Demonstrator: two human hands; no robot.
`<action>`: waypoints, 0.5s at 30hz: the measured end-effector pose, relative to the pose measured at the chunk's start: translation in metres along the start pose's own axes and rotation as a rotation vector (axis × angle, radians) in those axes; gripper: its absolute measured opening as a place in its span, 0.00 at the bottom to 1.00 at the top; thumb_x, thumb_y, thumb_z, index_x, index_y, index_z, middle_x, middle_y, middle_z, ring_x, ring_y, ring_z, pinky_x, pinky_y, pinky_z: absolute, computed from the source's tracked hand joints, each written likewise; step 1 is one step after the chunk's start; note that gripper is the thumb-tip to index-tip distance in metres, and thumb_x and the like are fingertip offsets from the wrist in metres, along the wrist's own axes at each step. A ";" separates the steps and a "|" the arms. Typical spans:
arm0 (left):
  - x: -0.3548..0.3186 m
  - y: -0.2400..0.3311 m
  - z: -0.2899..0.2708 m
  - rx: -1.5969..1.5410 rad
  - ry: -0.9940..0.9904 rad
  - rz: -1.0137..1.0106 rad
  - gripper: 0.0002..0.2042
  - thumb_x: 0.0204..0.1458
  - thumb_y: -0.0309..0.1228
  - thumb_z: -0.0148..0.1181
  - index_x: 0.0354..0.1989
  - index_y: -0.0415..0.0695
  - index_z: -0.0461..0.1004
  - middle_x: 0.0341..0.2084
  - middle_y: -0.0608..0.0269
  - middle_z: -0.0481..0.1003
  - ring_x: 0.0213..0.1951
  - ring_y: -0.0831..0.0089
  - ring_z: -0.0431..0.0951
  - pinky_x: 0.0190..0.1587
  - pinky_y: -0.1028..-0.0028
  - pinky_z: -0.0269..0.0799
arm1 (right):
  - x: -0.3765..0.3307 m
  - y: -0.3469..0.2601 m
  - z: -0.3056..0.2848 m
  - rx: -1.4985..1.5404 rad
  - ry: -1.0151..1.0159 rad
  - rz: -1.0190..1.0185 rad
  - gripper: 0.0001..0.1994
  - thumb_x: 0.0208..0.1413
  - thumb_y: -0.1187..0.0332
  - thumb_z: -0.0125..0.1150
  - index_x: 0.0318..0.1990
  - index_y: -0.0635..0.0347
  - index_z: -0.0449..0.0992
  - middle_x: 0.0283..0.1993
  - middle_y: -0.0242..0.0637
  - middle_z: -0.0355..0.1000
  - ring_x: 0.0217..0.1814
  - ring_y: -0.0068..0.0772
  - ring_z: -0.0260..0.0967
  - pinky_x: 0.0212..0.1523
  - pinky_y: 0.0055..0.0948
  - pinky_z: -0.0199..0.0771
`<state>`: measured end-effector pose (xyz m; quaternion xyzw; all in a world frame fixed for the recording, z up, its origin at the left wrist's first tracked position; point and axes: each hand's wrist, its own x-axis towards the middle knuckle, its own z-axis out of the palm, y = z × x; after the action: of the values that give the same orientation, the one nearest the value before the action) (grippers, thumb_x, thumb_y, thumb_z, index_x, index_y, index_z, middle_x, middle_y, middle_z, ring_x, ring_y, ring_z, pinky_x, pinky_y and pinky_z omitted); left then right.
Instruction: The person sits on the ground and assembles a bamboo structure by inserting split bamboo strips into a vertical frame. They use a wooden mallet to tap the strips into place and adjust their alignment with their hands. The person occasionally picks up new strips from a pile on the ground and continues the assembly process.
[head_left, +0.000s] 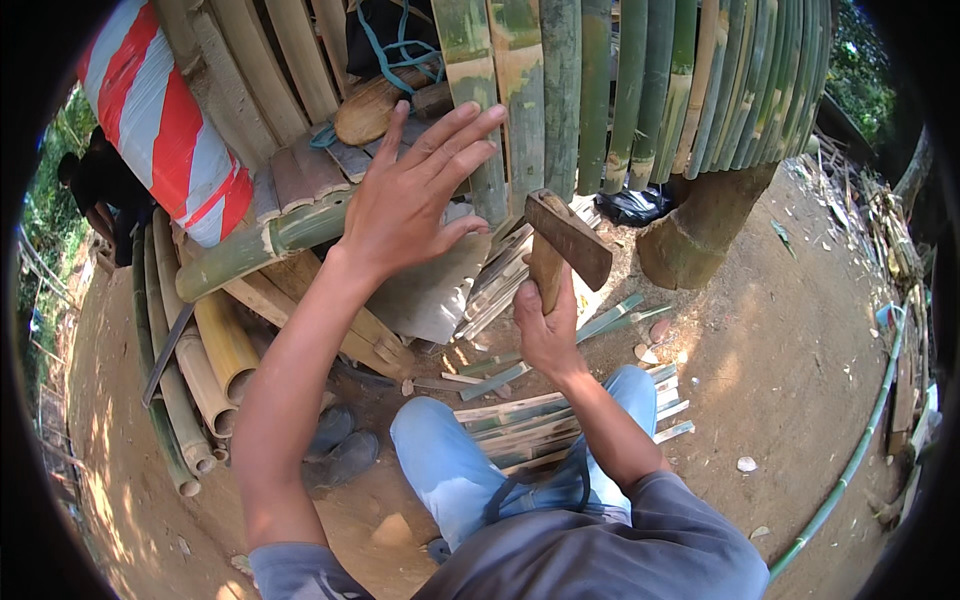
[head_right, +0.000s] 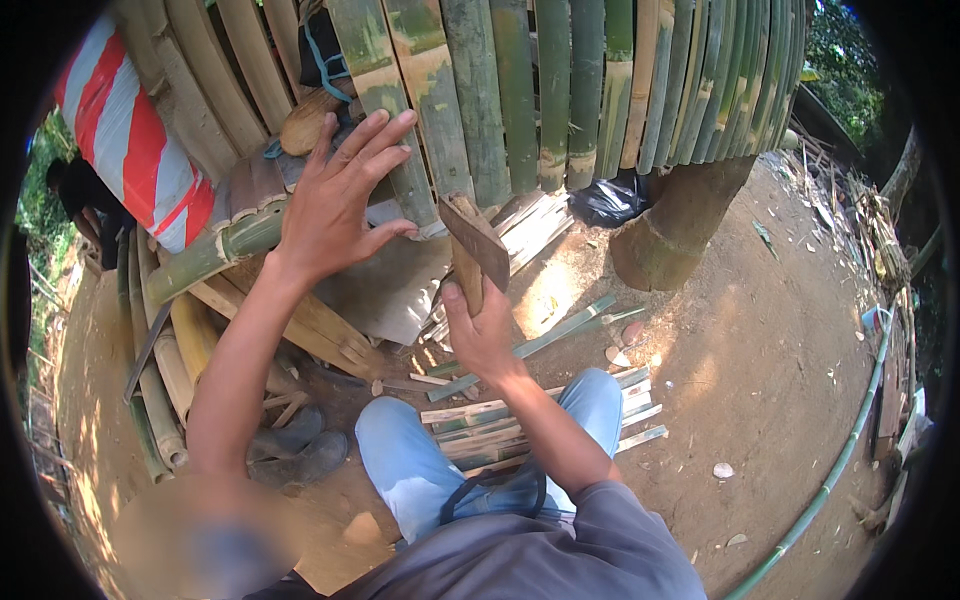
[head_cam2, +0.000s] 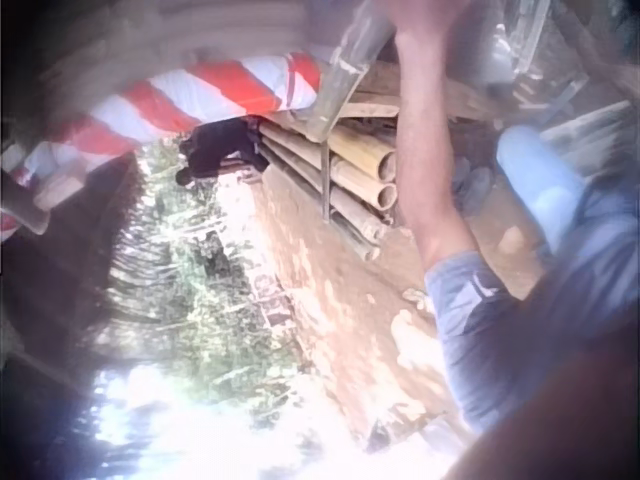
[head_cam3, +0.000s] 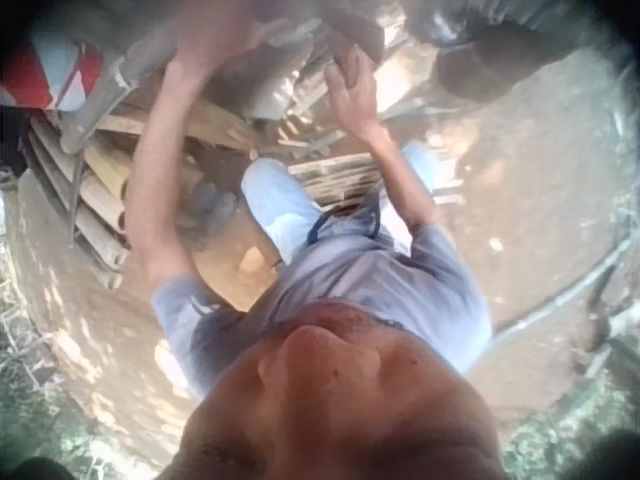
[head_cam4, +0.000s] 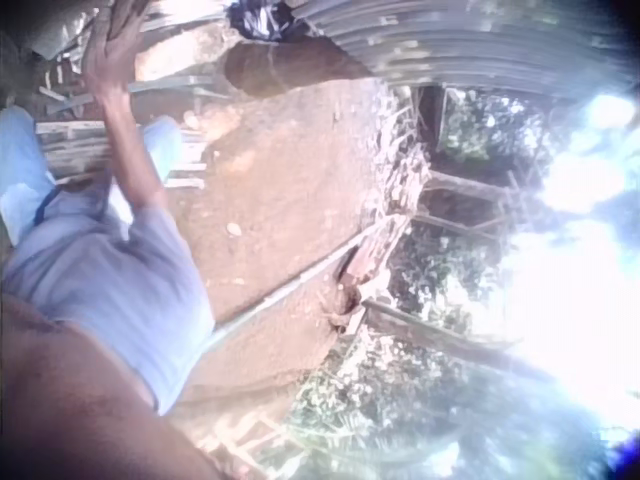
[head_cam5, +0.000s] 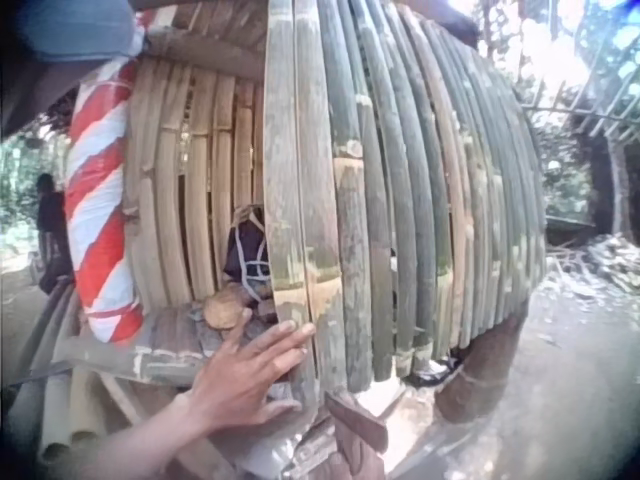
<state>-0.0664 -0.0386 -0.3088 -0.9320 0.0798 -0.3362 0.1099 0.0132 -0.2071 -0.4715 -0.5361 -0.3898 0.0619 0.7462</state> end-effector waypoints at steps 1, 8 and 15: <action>-0.002 0.002 0.000 0.009 0.008 -0.010 0.40 0.37 0.42 0.72 0.62 0.53 0.59 0.69 0.69 0.57 0.69 0.63 0.56 0.70 0.46 0.44 | -0.003 -0.016 -0.013 -0.054 -0.047 0.033 0.22 0.65 0.60 0.54 0.60 0.64 0.62 0.23 0.25 0.63 0.21 0.15 0.58 0.23 0.18 0.59; 0.000 0.006 0.000 0.030 -0.013 -0.059 0.49 0.35 0.45 0.72 0.70 0.53 0.52 0.71 0.70 0.51 0.71 0.67 0.50 0.73 0.50 0.40 | 0.041 -0.115 -0.076 -0.763 -0.329 -0.065 0.17 0.61 0.62 0.59 0.53 0.61 0.70 0.29 0.51 0.75 0.31 0.53 0.77 0.31 0.42 0.73; -0.001 0.007 -0.003 0.004 0.036 -0.072 0.51 0.30 0.43 0.74 0.68 0.48 0.56 0.72 0.69 0.49 0.72 0.68 0.48 0.73 0.53 0.41 | 0.093 -0.175 -0.074 -1.039 -0.585 -0.306 0.14 0.61 0.62 0.58 0.48 0.61 0.69 0.25 0.52 0.72 0.30 0.56 0.73 0.29 0.46 0.70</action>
<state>-0.0690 -0.0452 -0.3089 -0.9278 0.0477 -0.3567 0.0981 0.0686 -0.2882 -0.2839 -0.7284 -0.6301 -0.0994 0.2500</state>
